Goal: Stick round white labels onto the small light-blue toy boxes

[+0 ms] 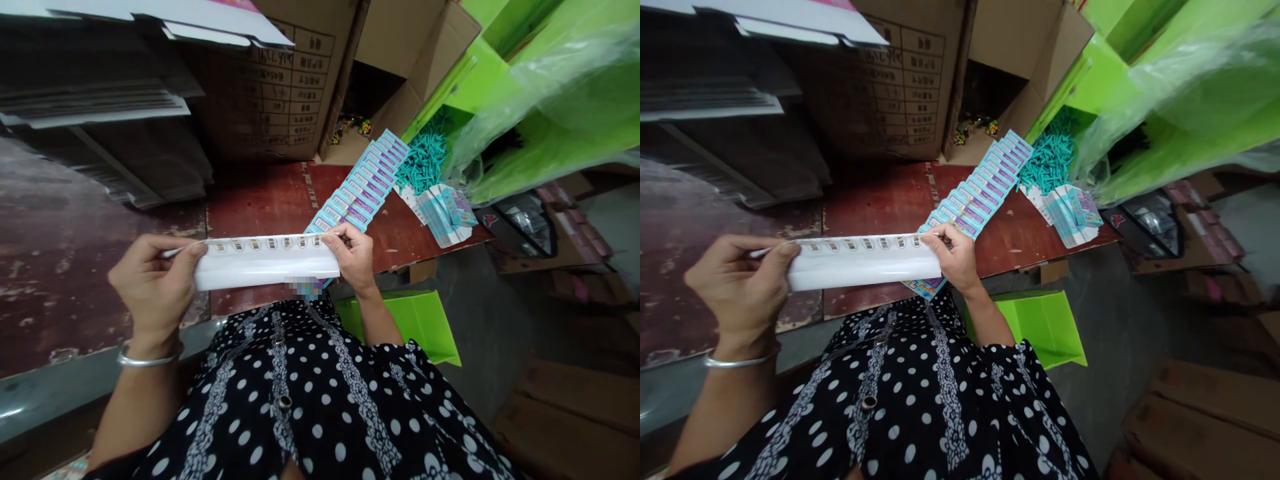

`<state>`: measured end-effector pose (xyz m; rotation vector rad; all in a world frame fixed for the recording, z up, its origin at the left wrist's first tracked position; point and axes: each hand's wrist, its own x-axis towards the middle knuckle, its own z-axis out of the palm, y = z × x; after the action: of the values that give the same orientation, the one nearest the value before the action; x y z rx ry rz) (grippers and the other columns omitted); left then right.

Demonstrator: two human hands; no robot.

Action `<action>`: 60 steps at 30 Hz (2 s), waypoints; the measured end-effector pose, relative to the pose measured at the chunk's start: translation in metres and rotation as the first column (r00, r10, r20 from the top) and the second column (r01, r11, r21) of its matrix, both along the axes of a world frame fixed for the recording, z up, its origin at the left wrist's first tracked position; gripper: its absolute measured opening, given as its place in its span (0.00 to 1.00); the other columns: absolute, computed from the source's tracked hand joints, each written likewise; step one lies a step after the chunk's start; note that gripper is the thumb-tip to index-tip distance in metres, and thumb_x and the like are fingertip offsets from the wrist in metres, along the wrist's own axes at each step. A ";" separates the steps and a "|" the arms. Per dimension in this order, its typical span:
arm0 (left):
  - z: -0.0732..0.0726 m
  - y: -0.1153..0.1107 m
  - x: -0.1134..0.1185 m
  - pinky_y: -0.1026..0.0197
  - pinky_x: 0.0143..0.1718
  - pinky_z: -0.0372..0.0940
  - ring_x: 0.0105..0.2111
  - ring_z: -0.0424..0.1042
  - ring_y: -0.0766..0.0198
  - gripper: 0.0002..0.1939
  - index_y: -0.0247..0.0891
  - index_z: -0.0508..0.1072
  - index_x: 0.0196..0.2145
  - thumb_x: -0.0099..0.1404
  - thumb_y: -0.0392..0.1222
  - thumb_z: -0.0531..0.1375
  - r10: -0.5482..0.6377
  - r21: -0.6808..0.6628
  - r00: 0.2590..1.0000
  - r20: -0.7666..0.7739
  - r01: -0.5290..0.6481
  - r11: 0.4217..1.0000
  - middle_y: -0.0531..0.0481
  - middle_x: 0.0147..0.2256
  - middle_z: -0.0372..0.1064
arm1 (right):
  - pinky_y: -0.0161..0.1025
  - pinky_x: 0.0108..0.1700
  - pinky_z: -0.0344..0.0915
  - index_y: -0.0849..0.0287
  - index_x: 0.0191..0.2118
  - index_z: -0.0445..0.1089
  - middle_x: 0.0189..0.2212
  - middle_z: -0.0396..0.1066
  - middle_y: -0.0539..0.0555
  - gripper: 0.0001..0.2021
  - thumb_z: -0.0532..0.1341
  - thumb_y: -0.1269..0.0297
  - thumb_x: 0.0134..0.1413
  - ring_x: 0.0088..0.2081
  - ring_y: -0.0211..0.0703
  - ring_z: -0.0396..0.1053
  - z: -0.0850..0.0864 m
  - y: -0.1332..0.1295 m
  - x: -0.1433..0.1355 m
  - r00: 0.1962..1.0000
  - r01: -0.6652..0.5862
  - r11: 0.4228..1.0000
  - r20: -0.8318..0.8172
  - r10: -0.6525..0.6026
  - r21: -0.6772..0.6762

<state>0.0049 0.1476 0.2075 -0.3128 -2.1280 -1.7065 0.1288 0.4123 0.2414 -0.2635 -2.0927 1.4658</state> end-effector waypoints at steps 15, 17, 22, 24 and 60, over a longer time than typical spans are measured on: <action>0.053 0.045 -0.033 0.56 0.45 0.72 0.42 0.81 0.53 0.22 0.45 0.84 0.47 0.67 0.64 0.69 -0.795 -0.445 0.583 0.170 0.765 0.466 0.47 0.44 0.85 | 0.42 0.46 0.76 0.55 0.35 0.82 0.35 0.84 0.51 0.10 0.70 0.55 0.66 0.36 0.41 0.78 0.001 0.001 -0.002 0.990 -0.119 0.973 -0.047 0.131 0.200; 0.059 0.060 -0.032 0.60 0.34 0.66 0.32 0.77 0.58 0.17 0.44 0.82 0.35 0.67 0.60 0.68 -0.798 -0.458 0.548 0.249 0.793 0.402 0.50 0.34 0.82 | 0.41 0.47 0.76 0.55 0.36 0.83 0.35 0.84 0.51 0.10 0.70 0.56 0.66 0.36 0.41 0.78 0.000 0.002 -0.001 0.988 -0.135 0.969 -0.047 0.148 0.205; 0.068 0.068 -0.034 0.62 0.31 0.58 0.29 0.72 0.62 0.16 0.40 0.78 0.31 0.65 0.56 0.67 -0.744 -0.498 0.554 0.375 0.797 0.342 0.51 0.29 0.78 | 0.41 0.46 0.76 0.55 0.37 0.83 0.35 0.84 0.51 0.08 0.71 0.58 0.66 0.36 0.41 0.78 -0.003 0.007 0.003 0.983 -0.172 0.964 -0.028 0.181 0.204; 0.072 0.066 -0.033 0.61 0.31 0.57 0.28 0.71 0.62 0.16 0.40 0.78 0.31 0.66 0.56 0.66 -0.724 -0.497 0.546 0.422 0.807 0.319 0.50 0.28 0.77 | 0.41 0.46 0.76 0.55 0.37 0.82 0.34 0.83 0.51 0.10 0.70 0.56 0.67 0.36 0.41 0.77 -0.004 0.008 0.003 0.986 -0.161 0.968 0.000 0.164 0.195; 0.071 0.118 -0.076 0.58 0.31 0.56 0.28 0.67 0.57 0.22 0.38 0.77 0.32 0.67 0.60 0.56 -0.663 -0.531 0.318 0.678 0.835 -0.143 0.45 0.29 0.72 | 0.44 0.46 0.76 0.54 0.34 0.82 0.35 0.83 0.52 0.07 0.73 0.58 0.61 0.39 0.45 0.80 -0.004 0.103 -0.009 0.946 0.281 0.960 -0.172 -0.275 0.011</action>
<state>-0.0707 0.2653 0.2782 -2.2690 -3.0478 -0.6056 0.1198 0.5155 0.2376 -0.3902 -1.8580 1.2369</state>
